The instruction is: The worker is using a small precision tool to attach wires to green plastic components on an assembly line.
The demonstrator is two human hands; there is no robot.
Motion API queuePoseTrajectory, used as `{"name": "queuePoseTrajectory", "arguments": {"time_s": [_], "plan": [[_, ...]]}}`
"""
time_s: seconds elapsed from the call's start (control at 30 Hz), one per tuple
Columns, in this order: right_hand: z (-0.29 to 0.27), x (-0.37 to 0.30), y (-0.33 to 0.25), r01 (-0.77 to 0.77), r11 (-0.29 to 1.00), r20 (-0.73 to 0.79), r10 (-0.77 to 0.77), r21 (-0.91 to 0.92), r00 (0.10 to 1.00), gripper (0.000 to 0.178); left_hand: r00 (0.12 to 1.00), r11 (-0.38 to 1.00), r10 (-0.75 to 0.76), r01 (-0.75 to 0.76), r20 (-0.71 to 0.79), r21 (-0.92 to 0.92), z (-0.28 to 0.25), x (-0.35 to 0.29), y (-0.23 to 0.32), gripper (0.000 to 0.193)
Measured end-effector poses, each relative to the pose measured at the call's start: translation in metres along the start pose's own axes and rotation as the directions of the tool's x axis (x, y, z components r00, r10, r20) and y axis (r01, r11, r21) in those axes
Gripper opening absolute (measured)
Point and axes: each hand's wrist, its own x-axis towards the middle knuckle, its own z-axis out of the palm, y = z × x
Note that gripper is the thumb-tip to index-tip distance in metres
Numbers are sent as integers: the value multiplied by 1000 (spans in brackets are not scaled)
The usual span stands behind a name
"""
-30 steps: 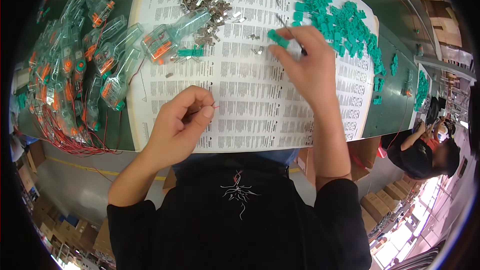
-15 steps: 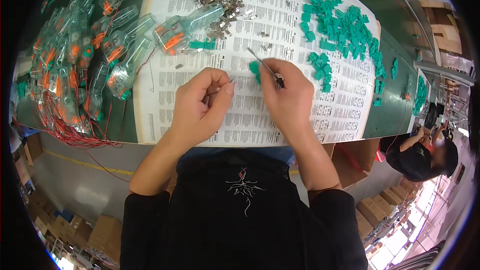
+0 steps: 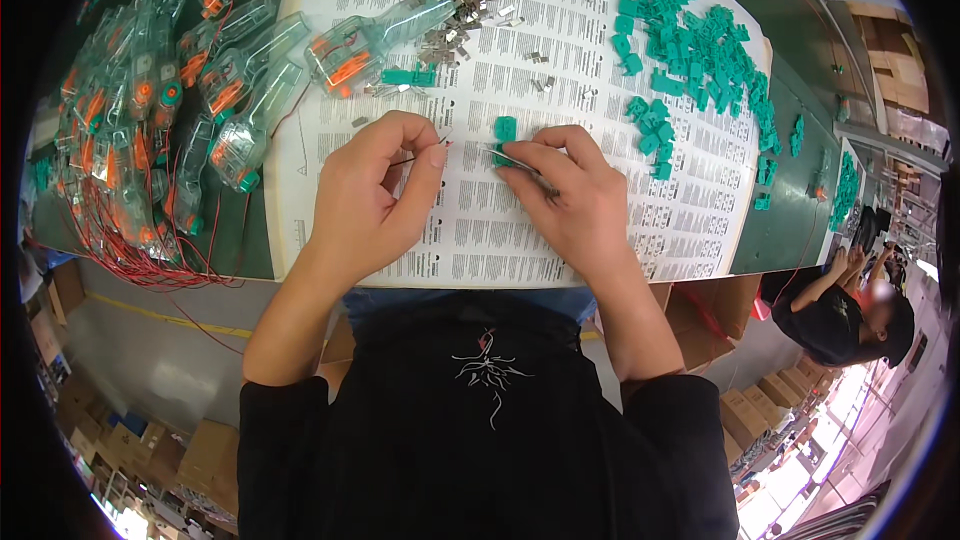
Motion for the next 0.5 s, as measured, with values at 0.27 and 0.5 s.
{"name": "queuePoseTrajectory", "arguments": {"time_s": [0.27,0.5], "plan": [[-46,38,30,-3,999,-235,-9,-54,972,17,999,998,-7,9,32,-59,0,7,6,6],[-56,62,45,127,975,-19,-132,-182,991,20,999,965,-10,20,39,-263,12,29,21,6]]}}
